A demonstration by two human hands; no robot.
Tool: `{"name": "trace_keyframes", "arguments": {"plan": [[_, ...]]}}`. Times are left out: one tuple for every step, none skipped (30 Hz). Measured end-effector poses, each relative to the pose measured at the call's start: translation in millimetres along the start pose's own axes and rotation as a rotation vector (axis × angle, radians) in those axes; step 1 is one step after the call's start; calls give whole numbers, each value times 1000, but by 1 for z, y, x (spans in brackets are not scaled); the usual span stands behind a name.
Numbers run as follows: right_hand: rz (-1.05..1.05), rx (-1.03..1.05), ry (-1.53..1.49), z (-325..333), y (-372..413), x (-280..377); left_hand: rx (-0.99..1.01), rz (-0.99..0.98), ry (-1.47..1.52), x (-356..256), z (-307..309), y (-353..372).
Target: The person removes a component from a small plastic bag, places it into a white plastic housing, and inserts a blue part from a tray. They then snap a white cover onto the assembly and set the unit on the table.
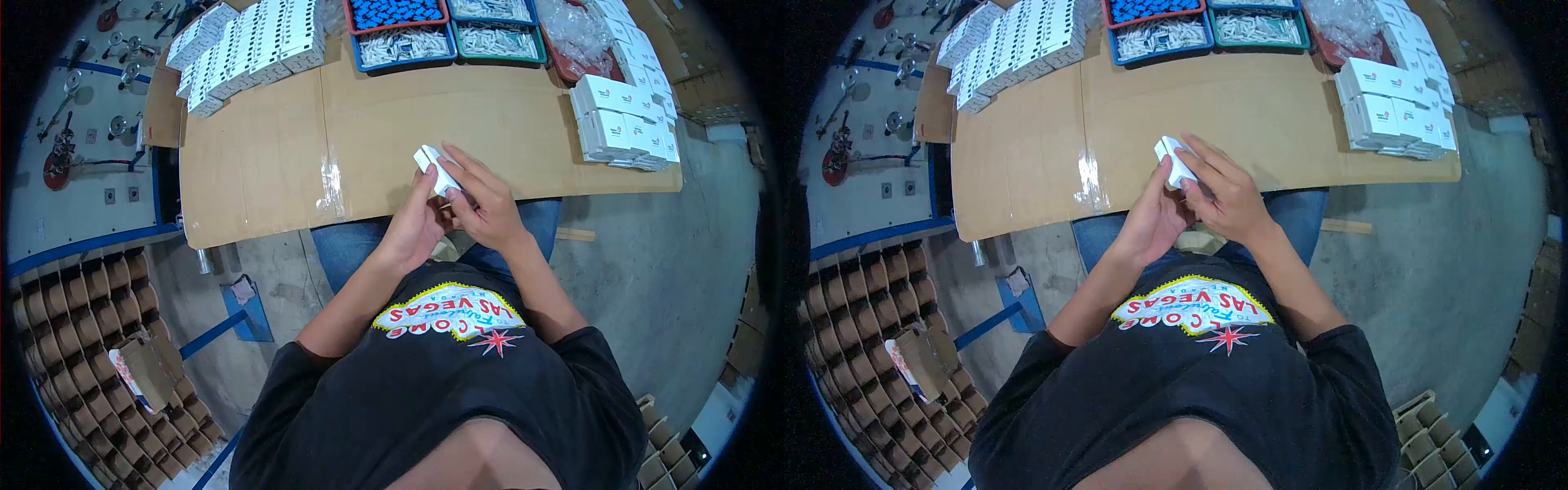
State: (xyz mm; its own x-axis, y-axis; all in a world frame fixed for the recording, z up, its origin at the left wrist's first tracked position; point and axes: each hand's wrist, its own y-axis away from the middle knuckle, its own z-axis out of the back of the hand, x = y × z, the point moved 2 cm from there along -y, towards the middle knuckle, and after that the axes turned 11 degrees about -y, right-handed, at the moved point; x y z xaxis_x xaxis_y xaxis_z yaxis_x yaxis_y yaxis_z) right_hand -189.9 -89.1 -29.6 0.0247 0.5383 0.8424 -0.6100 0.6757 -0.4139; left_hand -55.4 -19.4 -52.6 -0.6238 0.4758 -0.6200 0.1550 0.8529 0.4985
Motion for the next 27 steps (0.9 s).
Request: {"name": "trace_keyframes", "arguments": {"plan": [[9,-11,53,-1,0,1,-8,-9,9,1,1,-1],[8,-10,53,-3,1,0,-16,-18,18,2,1,-2],[-3,-6,35,-6,2,-1,-15,-18,18,2,-1,-2],[-13,-3,19,-8,4,-3,-43,-50,25,1,-3,-2],[-14,-3,20,-8,4,-5,-72,-81,32,1,-4,-2],[1,-10,21,-9,5,-6,-73,-81,33,1,-5,-2],[16,-17,22,-9,5,-7,-75,-102,26,0,-6,-2],[15,-15,19,-10,5,-6,-79,-121,20,0,-6,-2],[34,-19,31,-9,4,-5,-81,-120,20,1,-6,-3],[53,-24,45,-9,4,-4,-74,-131,26,3,-6,-4],[52,-25,45,-9,5,-5,-67,-141,31,4,-6,-5],[53,-30,45,-10,6,-6,-66,-141,31,5,-6,-5],[55,-34,45,-11,7,-6,-67,-155,25,6,-6,-5],[55,-34,45,-10,7,-6,-69,-169,19,7,-6,-5],[46,-35,31,-10,8,-6,-69,-168,19,9,-5,-5],[37,-35,17,-9,8,-7,-71,-166,34,11,-5,-6],[38,-35,16,-9,7,-7,-74,-164,49,12,-4,-7],[39,-30,0,-9,6,-5,-76,-163,49,12,-4,-6],[39,-26,-14,-8,5,-4,-84,-174,52,11,-5,-7],[38,-27,-12,-7,4,-3,-91,-185,53,10,-6,-7],[5,-19,-72,-7,3,-4,-89,-184,53,9,-6,-8],[-28,-10,-133,-7,2,-3,-89,-194,51,8,-5,-8],[-27,-9,-133,-7,1,-2,-89,-205,49,7,-4,-7],[-58,3,-197,-7,0,-1,-90,-207,49,3,-8,-5],[-90,15,-260,-7,-1,-1,-121,-237,15,-4,-13,-2],[-90,15,-261,-6,0,-2,-152,-267,-19,-8,-16,0],[-85,19,-315,-4,1,-4,-153,-267,-19,-8,-12,0]]}}
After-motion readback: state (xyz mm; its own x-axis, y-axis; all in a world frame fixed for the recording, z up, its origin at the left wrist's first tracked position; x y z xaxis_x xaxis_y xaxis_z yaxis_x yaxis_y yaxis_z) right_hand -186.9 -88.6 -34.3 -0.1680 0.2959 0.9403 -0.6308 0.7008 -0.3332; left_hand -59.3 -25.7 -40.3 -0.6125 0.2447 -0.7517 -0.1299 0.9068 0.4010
